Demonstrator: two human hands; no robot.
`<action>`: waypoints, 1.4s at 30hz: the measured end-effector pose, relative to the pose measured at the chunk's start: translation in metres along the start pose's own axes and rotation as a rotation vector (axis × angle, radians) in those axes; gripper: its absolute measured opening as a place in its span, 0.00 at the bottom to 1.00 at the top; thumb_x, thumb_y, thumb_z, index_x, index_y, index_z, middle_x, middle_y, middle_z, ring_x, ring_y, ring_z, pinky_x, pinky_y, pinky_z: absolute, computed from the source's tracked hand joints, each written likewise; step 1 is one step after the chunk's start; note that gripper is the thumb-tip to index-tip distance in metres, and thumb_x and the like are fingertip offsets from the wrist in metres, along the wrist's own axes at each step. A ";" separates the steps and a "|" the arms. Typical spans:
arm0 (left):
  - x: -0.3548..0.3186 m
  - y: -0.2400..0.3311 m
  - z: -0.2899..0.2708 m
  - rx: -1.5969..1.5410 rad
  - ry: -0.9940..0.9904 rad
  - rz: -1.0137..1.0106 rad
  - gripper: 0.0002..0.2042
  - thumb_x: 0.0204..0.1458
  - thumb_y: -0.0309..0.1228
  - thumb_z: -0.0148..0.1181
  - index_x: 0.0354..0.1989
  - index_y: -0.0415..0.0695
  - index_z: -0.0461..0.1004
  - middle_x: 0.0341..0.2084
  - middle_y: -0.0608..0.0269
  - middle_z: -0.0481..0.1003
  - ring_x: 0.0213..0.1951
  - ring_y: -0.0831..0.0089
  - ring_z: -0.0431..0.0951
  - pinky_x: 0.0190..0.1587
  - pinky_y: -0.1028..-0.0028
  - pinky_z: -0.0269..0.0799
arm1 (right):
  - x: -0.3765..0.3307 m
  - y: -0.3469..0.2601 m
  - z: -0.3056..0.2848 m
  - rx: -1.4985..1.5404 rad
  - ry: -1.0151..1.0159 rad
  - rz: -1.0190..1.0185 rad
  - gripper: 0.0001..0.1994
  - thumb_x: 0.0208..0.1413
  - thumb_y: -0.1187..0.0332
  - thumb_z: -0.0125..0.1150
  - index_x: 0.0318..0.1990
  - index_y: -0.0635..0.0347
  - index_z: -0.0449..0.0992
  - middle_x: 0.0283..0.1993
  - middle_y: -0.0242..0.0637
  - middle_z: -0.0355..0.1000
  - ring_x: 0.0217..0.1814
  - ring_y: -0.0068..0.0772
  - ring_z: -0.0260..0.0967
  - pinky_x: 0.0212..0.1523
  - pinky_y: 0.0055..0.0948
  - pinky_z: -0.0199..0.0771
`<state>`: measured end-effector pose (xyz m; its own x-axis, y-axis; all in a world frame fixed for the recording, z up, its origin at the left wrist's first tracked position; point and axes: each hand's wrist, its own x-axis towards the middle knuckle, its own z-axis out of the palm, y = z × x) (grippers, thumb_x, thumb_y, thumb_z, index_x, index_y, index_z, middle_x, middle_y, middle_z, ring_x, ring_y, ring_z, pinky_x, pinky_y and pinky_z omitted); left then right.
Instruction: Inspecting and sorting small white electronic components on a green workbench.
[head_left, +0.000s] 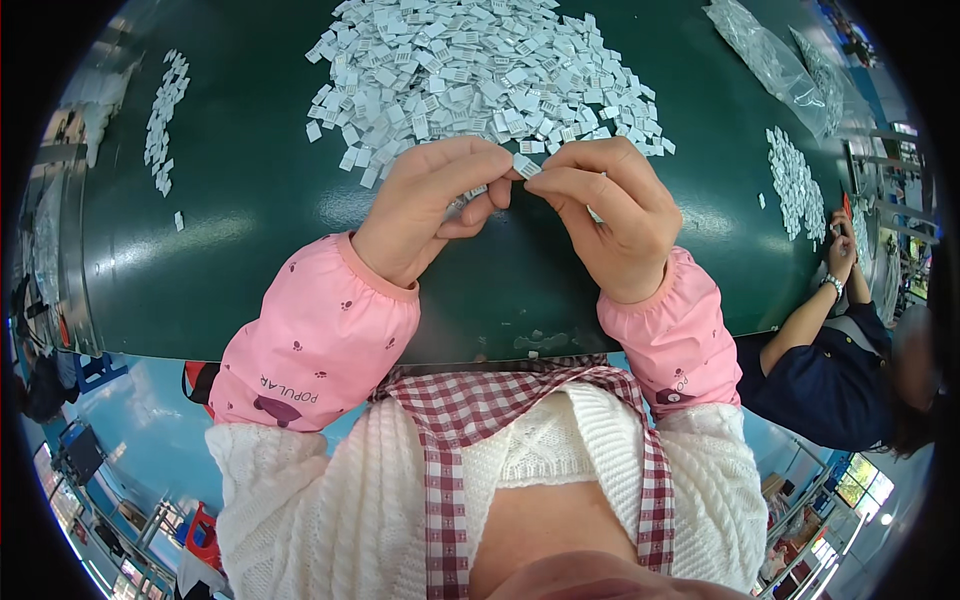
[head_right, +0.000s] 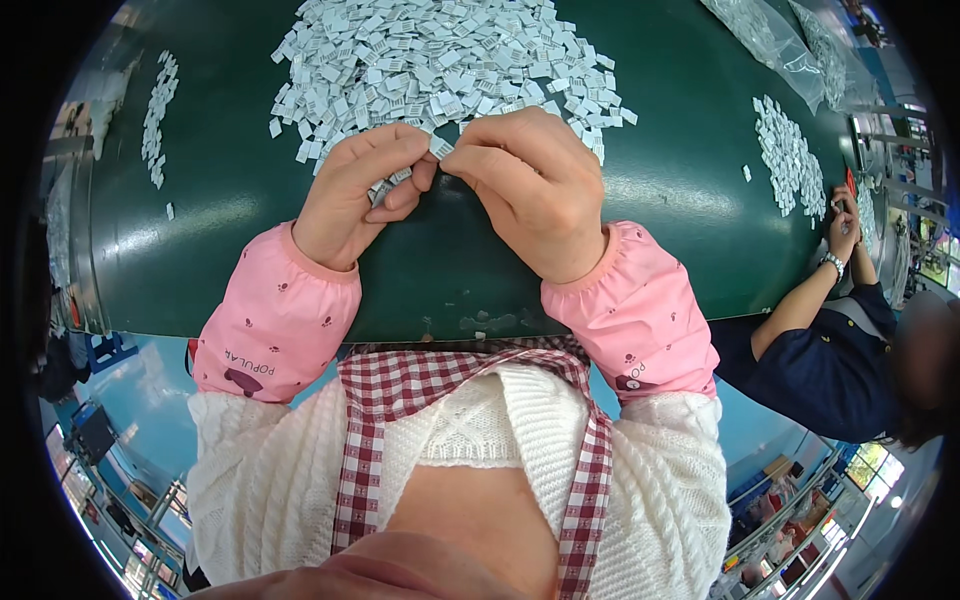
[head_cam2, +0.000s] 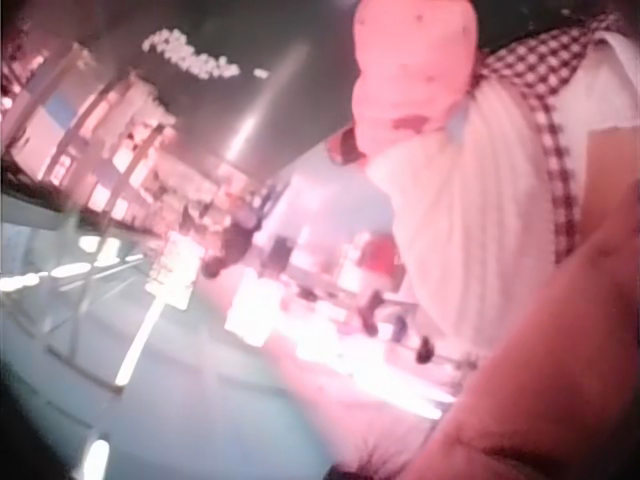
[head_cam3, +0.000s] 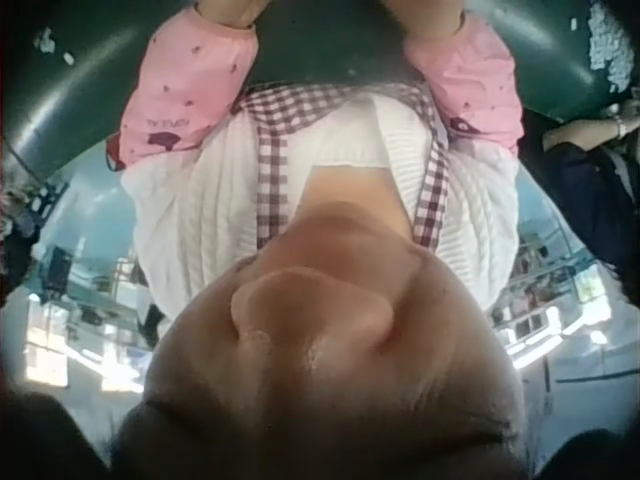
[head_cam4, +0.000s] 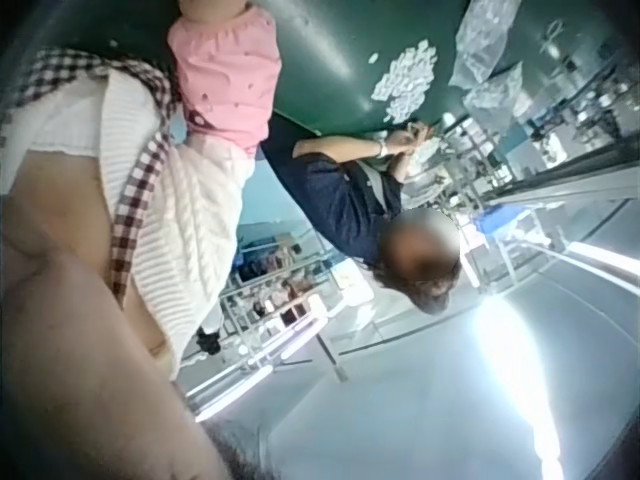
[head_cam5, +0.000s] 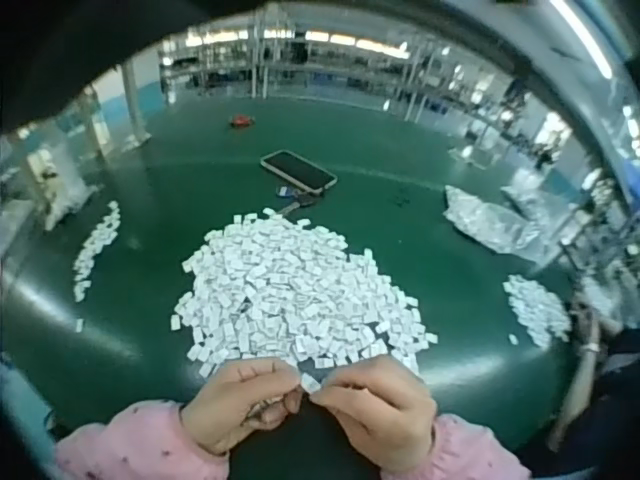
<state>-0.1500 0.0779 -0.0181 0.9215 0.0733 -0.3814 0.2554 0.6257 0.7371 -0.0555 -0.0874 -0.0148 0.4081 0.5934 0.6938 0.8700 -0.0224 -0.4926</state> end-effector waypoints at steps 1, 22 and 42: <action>0.000 0.000 0.000 0.001 -0.003 -0.004 0.08 0.59 0.29 0.53 0.39 0.36 0.73 0.26 0.58 0.72 0.20 0.84 0.60 0.17 0.89 0.49 | 0.000 0.000 0.001 0.000 0.004 -0.006 0.11 0.38 0.86 0.67 0.30 0.61 0.82 0.35 0.32 0.74 0.31 0.25 0.66 0.27 0.21 0.64; 0.001 0.000 -0.001 -0.036 -0.048 -0.042 0.07 0.58 0.29 0.54 0.36 0.38 0.72 0.24 0.60 0.71 0.18 0.85 0.59 0.17 0.89 0.47 | -0.002 -0.004 0.000 0.016 -0.014 -0.006 0.12 0.38 0.84 0.67 0.33 0.60 0.81 0.35 0.33 0.75 0.32 0.27 0.66 0.33 0.21 0.67; 0.003 0.000 -0.008 -0.077 -0.098 -0.083 0.07 0.58 0.28 0.53 0.37 0.36 0.72 0.24 0.58 0.71 0.18 0.86 0.59 0.15 0.90 0.46 | -0.004 0.012 0.000 0.778 -0.195 0.690 0.11 0.51 0.73 0.68 0.43 0.64 0.81 0.41 0.34 0.76 0.38 0.23 0.68 0.40 0.19 0.65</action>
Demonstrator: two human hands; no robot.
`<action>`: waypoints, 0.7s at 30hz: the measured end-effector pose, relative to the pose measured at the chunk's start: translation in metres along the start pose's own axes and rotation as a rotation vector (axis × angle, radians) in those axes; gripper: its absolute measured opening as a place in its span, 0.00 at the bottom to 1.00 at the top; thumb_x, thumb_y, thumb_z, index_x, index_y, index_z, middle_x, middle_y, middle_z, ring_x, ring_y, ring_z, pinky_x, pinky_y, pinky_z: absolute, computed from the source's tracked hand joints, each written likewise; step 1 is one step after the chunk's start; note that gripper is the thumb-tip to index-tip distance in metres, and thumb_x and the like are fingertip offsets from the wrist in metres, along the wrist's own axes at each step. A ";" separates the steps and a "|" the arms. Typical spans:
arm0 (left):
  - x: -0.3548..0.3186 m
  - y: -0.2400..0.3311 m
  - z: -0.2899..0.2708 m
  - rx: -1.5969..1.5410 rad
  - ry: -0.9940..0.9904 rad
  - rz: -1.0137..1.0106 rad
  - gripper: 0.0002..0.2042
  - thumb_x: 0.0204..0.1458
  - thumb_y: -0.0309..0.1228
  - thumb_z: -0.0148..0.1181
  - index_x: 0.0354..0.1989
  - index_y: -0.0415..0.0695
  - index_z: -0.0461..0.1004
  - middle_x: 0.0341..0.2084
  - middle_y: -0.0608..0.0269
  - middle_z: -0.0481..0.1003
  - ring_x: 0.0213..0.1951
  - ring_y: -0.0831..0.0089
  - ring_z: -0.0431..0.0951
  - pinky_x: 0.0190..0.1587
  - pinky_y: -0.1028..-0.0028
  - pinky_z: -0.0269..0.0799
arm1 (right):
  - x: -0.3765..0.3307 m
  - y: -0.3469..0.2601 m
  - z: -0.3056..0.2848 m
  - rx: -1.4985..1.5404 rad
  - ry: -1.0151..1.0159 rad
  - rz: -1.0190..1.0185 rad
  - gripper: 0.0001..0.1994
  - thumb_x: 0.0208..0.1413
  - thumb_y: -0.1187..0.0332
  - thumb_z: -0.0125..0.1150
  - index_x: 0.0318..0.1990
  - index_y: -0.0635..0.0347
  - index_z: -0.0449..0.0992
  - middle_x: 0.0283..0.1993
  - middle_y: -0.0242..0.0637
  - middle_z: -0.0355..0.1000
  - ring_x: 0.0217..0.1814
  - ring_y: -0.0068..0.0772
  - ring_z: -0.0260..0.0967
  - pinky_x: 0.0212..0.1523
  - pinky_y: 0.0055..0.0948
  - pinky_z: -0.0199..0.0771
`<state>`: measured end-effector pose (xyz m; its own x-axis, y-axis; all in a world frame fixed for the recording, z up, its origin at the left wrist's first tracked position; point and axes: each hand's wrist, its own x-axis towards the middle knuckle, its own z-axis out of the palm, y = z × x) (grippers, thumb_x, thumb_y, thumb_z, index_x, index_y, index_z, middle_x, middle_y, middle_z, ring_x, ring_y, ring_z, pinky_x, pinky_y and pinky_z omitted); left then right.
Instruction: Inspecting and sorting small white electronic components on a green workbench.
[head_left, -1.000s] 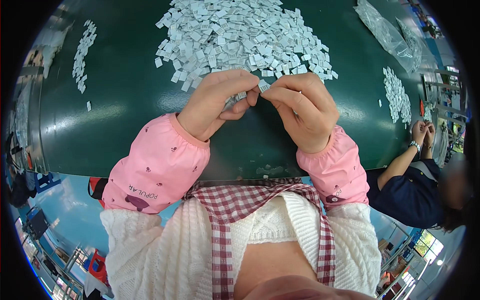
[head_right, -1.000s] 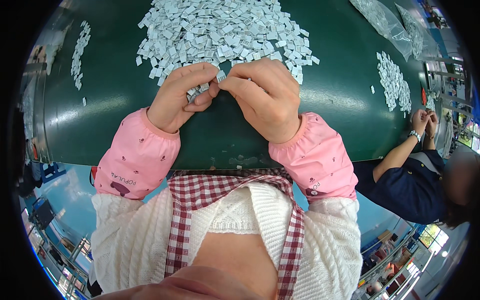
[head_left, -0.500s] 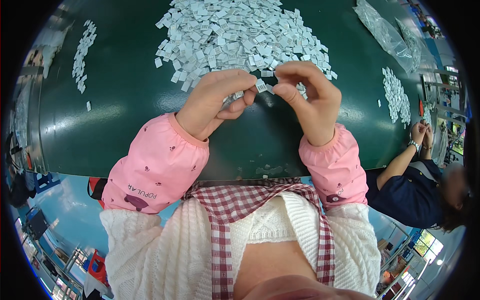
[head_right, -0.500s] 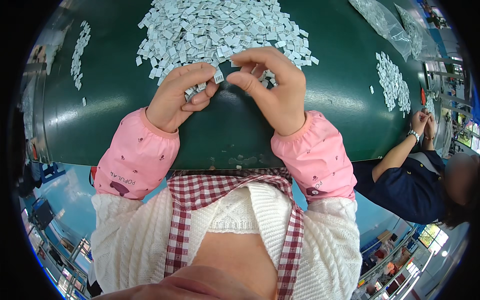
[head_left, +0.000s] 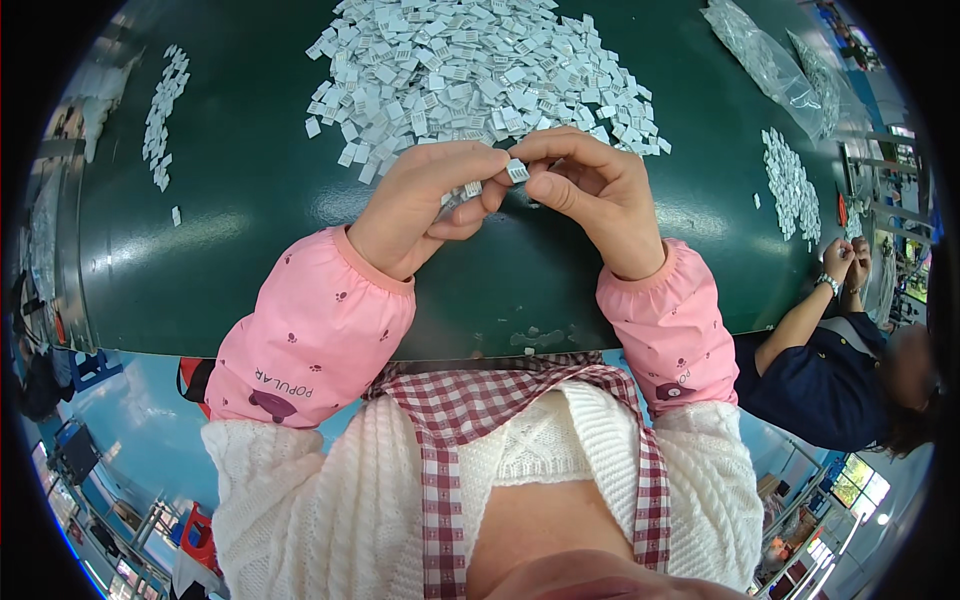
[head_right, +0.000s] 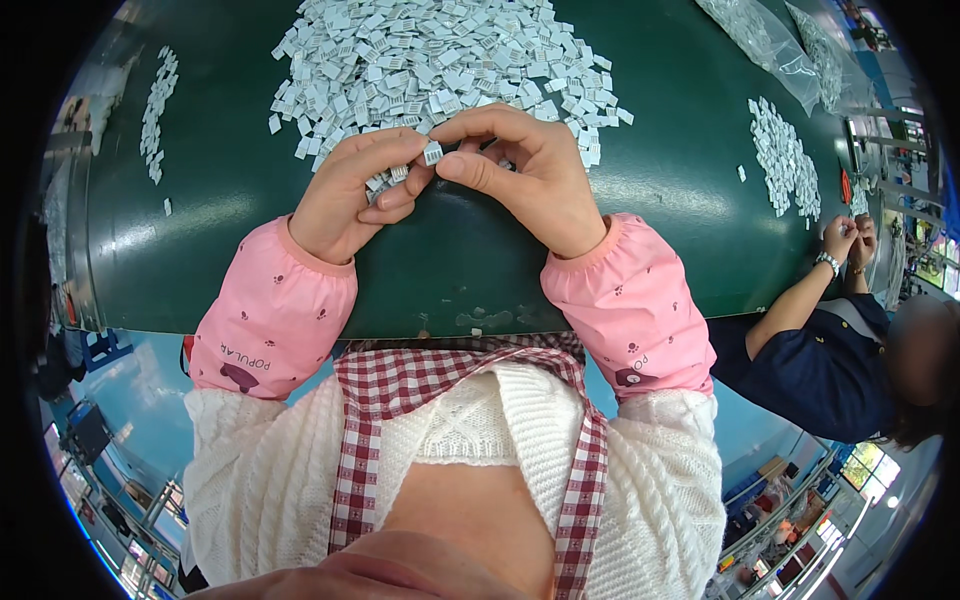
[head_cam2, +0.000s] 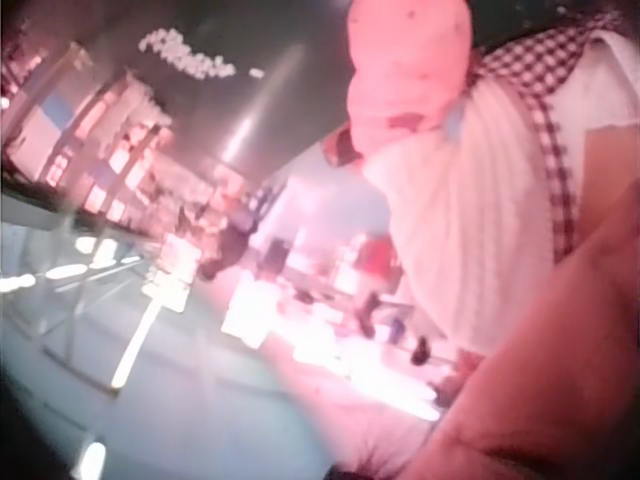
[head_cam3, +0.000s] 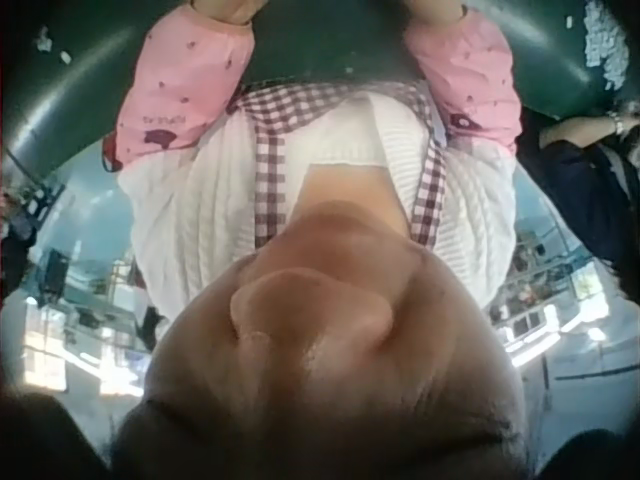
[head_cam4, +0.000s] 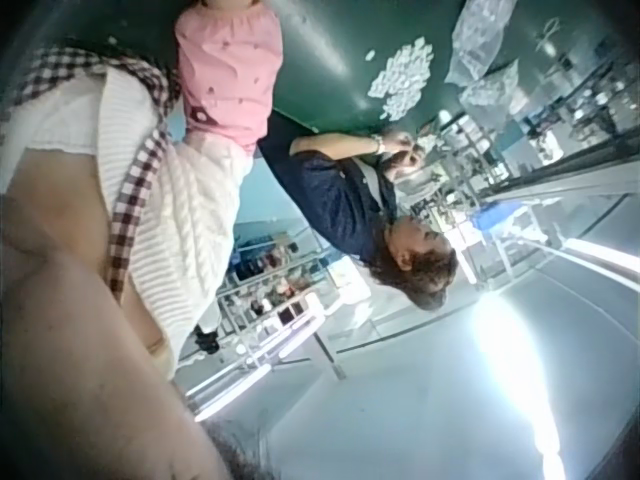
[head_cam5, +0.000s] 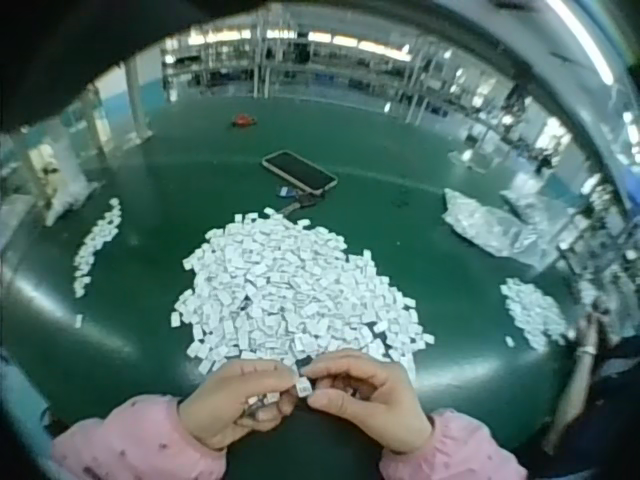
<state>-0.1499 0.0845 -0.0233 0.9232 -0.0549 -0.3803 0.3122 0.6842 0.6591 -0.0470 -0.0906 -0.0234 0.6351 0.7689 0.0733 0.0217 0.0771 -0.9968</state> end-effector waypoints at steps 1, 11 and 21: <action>0.000 0.000 0.000 -0.001 0.002 0.000 0.07 0.57 0.28 0.53 0.37 0.36 0.72 0.24 0.58 0.71 0.18 0.86 0.59 0.15 0.90 0.46 | 0.000 0.000 0.001 0.008 -0.001 0.002 0.11 0.51 0.73 0.68 0.43 0.64 0.81 0.41 0.34 0.76 0.38 0.23 0.68 0.40 0.19 0.65; 0.000 -0.003 0.011 -0.055 0.065 0.004 0.12 0.58 0.35 0.55 0.36 0.36 0.74 0.27 0.58 0.71 0.20 0.83 0.62 0.17 0.88 0.46 | -0.001 -0.004 0.003 -0.142 0.010 -0.138 0.12 0.47 0.75 0.70 0.41 0.61 0.82 0.42 0.34 0.76 0.37 0.24 0.68 0.38 0.19 0.66; 0.003 -0.003 -0.003 -0.100 0.001 -0.021 0.12 0.61 0.35 0.52 0.40 0.36 0.74 0.27 0.58 0.70 0.22 0.81 0.61 0.17 0.87 0.46 | 0.002 -0.026 -0.055 -0.548 0.338 -0.038 0.09 0.48 0.77 0.67 0.38 0.62 0.81 0.40 0.33 0.76 0.37 0.23 0.66 0.38 0.22 0.66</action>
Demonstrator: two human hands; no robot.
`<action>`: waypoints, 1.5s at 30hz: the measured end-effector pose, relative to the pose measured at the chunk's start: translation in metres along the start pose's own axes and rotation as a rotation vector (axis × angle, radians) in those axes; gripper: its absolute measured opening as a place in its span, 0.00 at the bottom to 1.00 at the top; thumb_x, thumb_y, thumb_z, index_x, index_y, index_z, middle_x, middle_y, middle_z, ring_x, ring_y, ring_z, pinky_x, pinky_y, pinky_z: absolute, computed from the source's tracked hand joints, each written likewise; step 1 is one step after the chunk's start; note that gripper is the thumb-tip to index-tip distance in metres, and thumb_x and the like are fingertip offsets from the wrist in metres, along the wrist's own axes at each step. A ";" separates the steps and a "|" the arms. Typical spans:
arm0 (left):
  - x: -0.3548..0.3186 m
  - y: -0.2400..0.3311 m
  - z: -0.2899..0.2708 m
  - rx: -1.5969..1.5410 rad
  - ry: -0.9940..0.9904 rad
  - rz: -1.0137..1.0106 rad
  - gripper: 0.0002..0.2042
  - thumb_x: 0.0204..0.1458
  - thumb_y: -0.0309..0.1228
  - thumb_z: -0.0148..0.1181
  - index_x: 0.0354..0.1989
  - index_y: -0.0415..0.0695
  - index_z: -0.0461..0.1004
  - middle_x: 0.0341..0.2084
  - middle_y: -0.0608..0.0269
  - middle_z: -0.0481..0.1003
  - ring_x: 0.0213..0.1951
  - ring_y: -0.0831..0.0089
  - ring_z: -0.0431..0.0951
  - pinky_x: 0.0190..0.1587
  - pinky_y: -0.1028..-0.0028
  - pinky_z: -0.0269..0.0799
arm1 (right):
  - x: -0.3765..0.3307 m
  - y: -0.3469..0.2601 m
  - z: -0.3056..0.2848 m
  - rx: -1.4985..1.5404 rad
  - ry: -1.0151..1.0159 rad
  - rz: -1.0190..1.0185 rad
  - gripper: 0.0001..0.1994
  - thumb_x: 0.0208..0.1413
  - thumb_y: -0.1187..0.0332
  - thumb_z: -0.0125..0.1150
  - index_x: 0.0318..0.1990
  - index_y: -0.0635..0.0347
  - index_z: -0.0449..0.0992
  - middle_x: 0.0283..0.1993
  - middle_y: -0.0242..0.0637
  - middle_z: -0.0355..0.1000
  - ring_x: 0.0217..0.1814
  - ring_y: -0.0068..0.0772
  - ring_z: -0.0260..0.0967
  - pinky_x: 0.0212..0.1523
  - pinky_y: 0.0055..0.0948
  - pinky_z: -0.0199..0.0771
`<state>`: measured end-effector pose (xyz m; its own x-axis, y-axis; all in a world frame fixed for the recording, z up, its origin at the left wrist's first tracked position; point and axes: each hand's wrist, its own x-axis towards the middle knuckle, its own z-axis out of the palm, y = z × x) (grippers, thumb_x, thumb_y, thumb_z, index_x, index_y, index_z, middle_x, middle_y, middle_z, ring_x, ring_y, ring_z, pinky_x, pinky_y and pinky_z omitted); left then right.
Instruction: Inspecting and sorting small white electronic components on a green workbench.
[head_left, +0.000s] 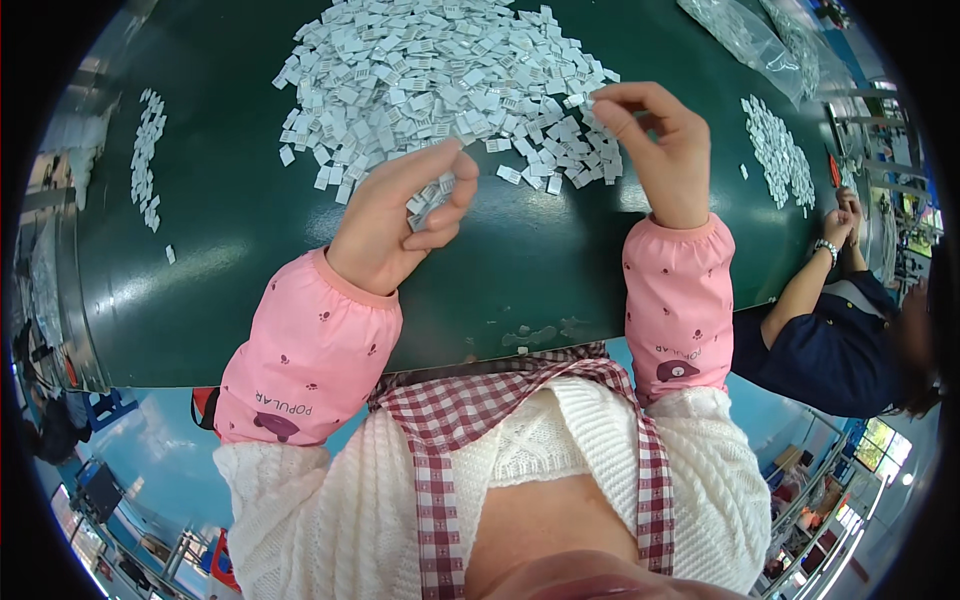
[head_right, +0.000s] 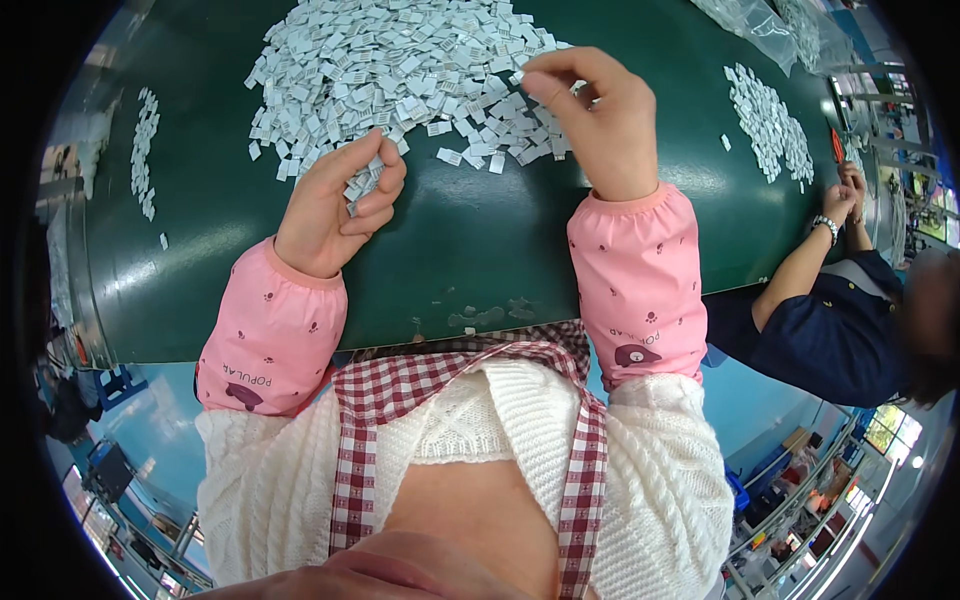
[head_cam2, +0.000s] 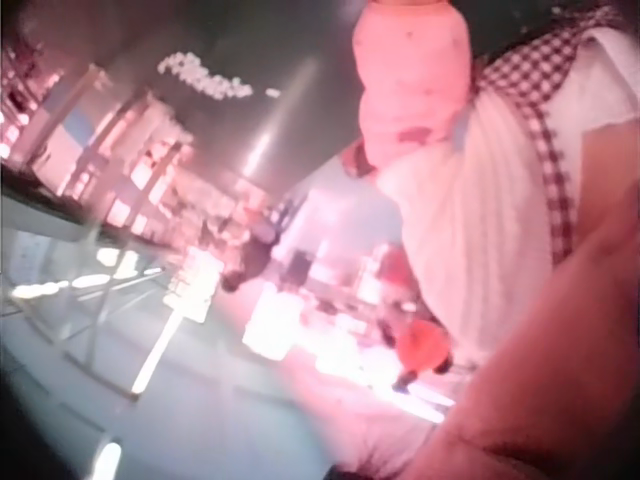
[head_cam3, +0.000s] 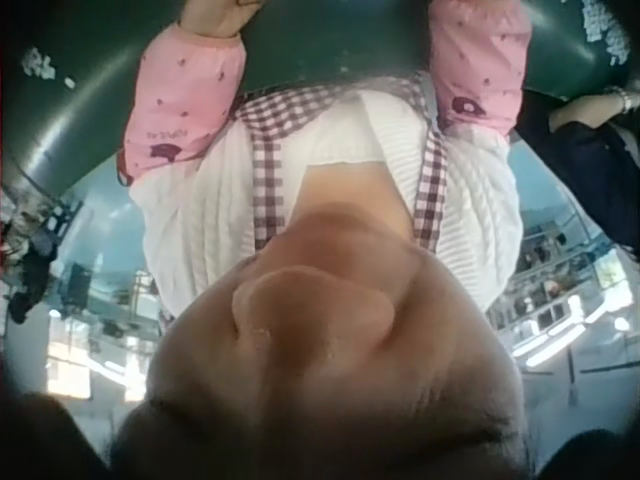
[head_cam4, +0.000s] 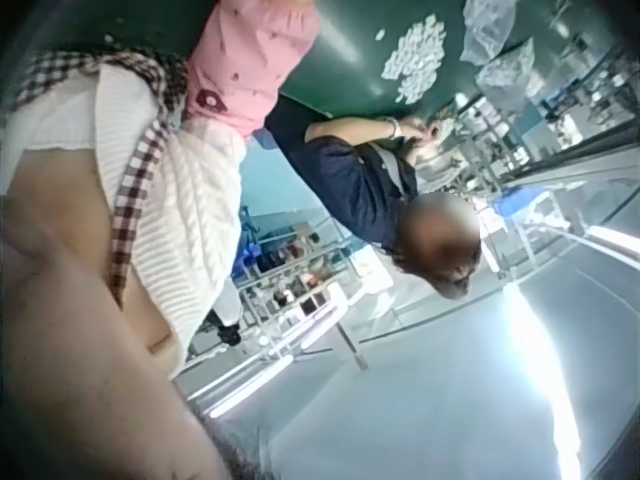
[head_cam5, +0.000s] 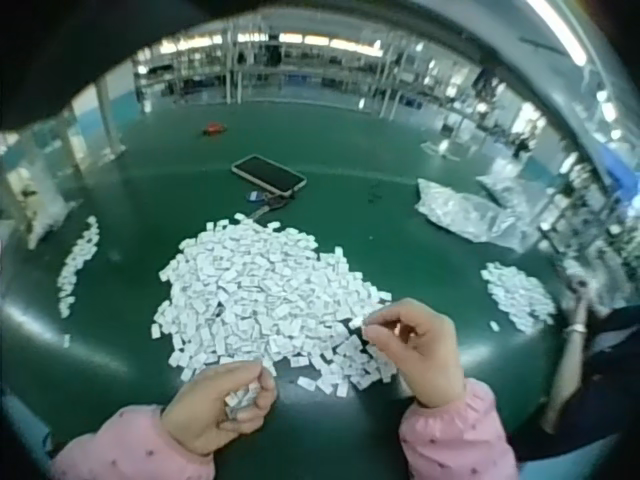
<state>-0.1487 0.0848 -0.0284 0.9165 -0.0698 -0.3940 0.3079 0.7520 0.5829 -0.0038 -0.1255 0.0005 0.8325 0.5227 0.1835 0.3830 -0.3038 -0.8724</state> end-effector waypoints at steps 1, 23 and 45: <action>0.000 0.000 -0.001 -0.006 -0.008 -0.004 0.12 0.62 0.34 0.52 0.41 0.36 0.74 0.26 0.59 0.69 0.21 0.81 0.61 0.17 0.87 0.46 | 0.000 0.001 -0.002 -0.088 -0.018 0.022 0.08 0.47 0.77 0.67 0.38 0.62 0.81 0.39 0.32 0.76 0.36 0.23 0.66 0.37 0.22 0.66; -0.003 0.002 0.004 0.066 -0.039 -0.010 0.12 0.61 0.32 0.51 0.43 0.36 0.74 0.25 0.61 0.69 0.19 0.86 0.57 0.17 0.88 0.45 | -0.016 0.005 0.025 -0.683 -0.105 -0.323 0.08 0.42 0.79 0.64 0.32 0.57 0.77 0.35 0.28 0.71 0.36 0.32 0.67 0.38 0.28 0.68; -0.002 -0.010 0.018 0.446 0.077 0.226 0.08 0.60 0.31 0.55 0.39 0.39 0.75 0.23 0.63 0.73 0.18 0.86 0.58 0.18 0.87 0.48 | -0.021 -0.020 0.029 0.173 -0.328 0.087 0.09 0.48 0.84 0.62 0.37 0.63 0.76 0.31 0.32 0.74 0.30 0.24 0.70 0.34 0.18 0.69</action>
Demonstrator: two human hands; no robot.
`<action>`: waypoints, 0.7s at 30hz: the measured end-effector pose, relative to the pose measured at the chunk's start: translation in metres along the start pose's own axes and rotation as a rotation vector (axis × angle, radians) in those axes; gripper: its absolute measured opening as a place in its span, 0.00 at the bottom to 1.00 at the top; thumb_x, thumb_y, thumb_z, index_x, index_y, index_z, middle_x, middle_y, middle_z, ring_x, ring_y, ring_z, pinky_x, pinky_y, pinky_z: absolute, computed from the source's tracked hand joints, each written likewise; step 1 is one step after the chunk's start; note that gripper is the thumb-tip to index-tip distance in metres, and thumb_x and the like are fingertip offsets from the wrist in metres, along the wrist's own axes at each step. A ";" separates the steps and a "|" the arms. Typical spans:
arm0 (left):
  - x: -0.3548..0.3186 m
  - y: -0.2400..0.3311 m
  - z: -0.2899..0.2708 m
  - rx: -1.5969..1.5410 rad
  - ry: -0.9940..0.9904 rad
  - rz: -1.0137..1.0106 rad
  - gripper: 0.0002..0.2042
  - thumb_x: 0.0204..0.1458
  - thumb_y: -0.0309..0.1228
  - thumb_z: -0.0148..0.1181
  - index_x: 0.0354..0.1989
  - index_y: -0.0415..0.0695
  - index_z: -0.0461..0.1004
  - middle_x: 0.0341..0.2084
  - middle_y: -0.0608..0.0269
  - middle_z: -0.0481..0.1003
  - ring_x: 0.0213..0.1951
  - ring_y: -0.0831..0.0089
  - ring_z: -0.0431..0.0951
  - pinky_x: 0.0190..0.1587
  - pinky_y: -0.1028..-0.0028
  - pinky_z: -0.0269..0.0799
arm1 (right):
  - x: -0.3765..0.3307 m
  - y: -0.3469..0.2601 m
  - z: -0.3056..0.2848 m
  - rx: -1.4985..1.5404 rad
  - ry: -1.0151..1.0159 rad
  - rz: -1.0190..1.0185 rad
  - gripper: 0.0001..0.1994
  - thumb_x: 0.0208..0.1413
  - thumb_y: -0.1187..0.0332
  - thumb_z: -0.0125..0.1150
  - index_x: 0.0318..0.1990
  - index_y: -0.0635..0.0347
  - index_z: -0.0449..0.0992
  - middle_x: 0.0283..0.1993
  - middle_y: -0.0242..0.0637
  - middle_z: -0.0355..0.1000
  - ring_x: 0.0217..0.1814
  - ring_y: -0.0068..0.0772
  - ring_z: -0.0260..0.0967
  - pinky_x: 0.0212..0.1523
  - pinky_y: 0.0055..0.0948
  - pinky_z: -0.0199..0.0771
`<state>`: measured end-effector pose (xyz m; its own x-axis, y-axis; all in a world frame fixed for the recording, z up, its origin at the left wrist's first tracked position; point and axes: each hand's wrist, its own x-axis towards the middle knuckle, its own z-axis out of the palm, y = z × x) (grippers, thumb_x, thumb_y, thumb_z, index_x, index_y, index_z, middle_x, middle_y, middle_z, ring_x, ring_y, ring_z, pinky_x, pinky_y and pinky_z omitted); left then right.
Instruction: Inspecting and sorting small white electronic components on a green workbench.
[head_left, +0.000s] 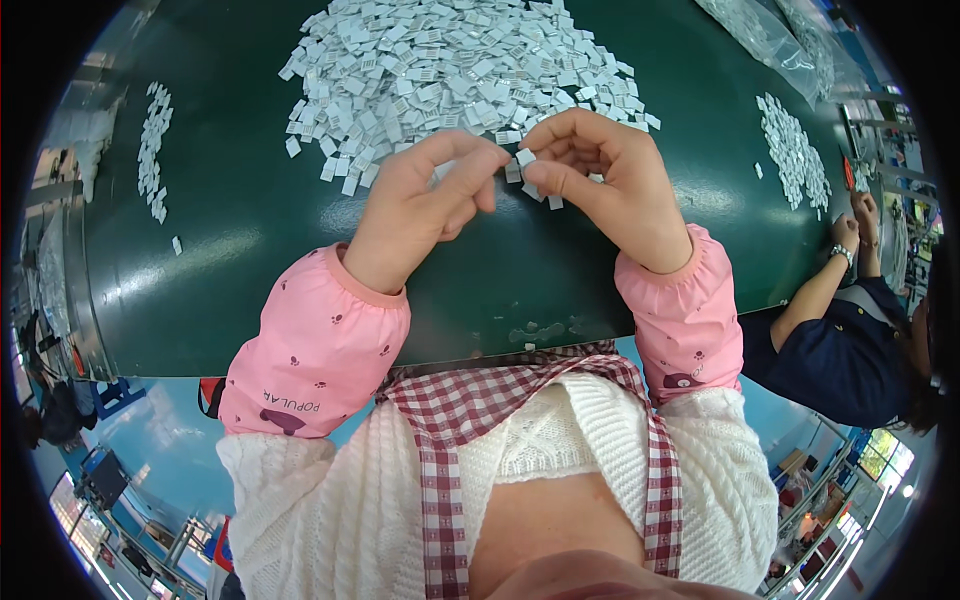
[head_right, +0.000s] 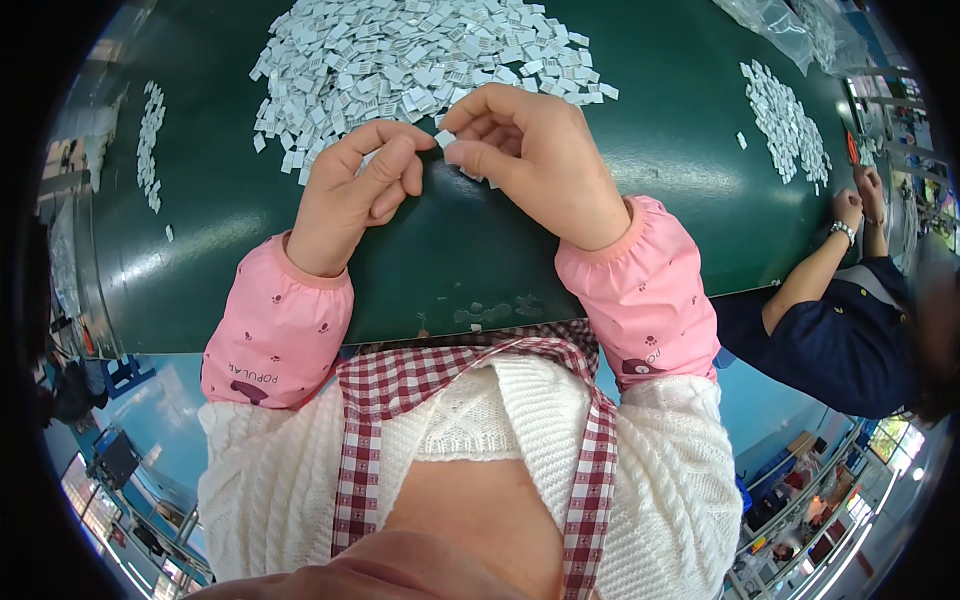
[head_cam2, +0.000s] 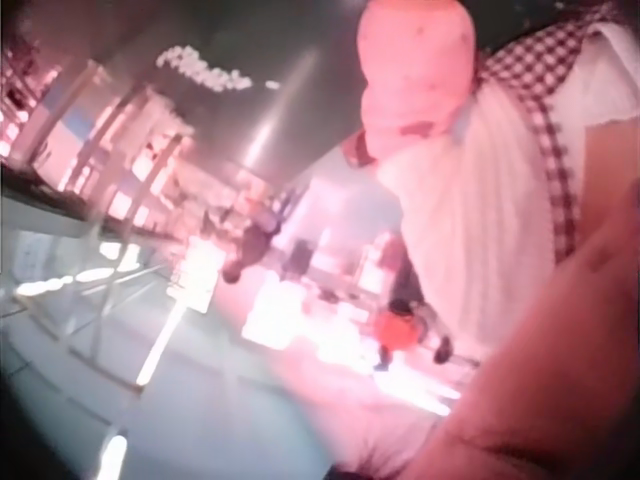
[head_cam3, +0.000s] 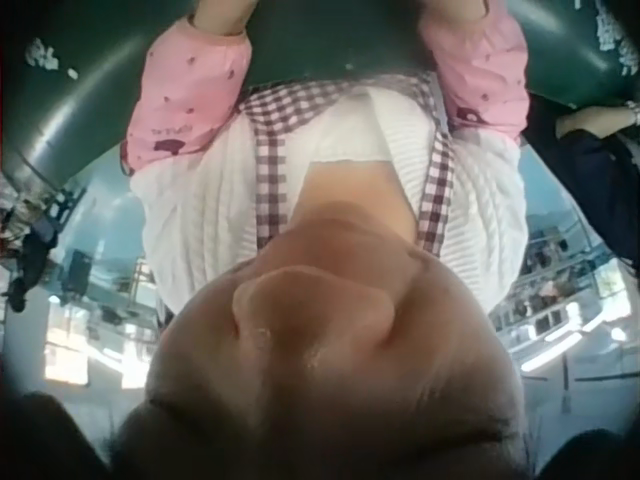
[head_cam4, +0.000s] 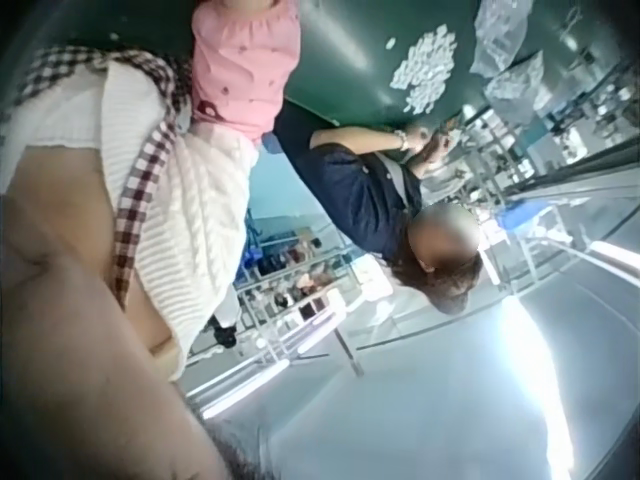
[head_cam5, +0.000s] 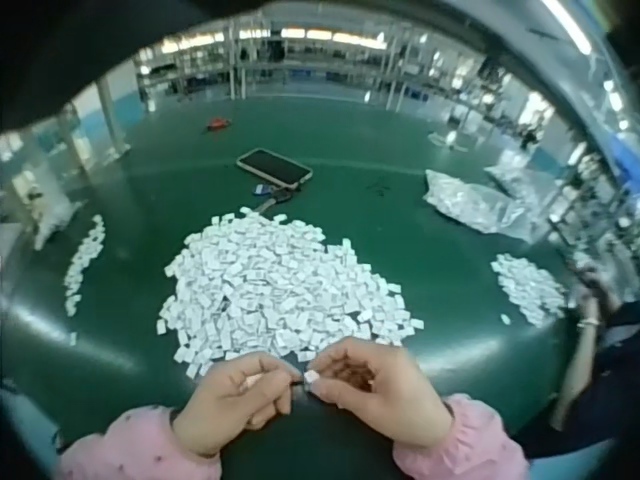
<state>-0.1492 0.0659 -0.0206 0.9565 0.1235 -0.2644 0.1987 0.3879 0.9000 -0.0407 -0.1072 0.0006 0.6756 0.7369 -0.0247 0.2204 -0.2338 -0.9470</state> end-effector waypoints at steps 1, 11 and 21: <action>0.000 -0.001 0.000 0.041 0.007 0.044 0.08 0.60 0.31 0.55 0.38 0.40 0.76 0.22 0.63 0.73 0.17 0.86 0.58 0.18 0.87 0.48 | 0.000 -0.002 0.002 0.193 -0.038 0.068 0.09 0.49 0.84 0.61 0.38 0.64 0.76 0.30 0.32 0.74 0.30 0.23 0.70 0.34 0.17 0.69; -0.002 0.001 -0.003 0.001 -0.002 -0.008 0.08 0.59 0.33 0.56 0.36 0.41 0.75 0.22 0.63 0.73 0.16 0.86 0.56 0.18 0.88 0.47 | 0.002 -0.001 0.006 0.378 -0.119 0.128 0.13 0.49 0.83 0.65 0.44 0.69 0.77 0.32 0.39 0.77 0.31 0.24 0.73 0.37 0.16 0.75; -0.001 0.004 -0.009 -0.143 -0.012 -0.158 0.07 0.60 0.30 0.55 0.39 0.40 0.73 0.23 0.63 0.72 0.16 0.89 0.55 0.16 0.90 0.44 | 0.001 0.001 0.012 0.441 -0.102 0.141 0.16 0.50 0.82 0.66 0.48 0.70 0.77 0.34 0.40 0.77 0.32 0.25 0.74 0.38 0.16 0.76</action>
<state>-0.1516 0.0750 -0.0198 0.9183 0.0401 -0.3938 0.3153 0.5272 0.7891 -0.0483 -0.0987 -0.0041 0.6002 0.7809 -0.1731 -0.2028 -0.0608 -0.9773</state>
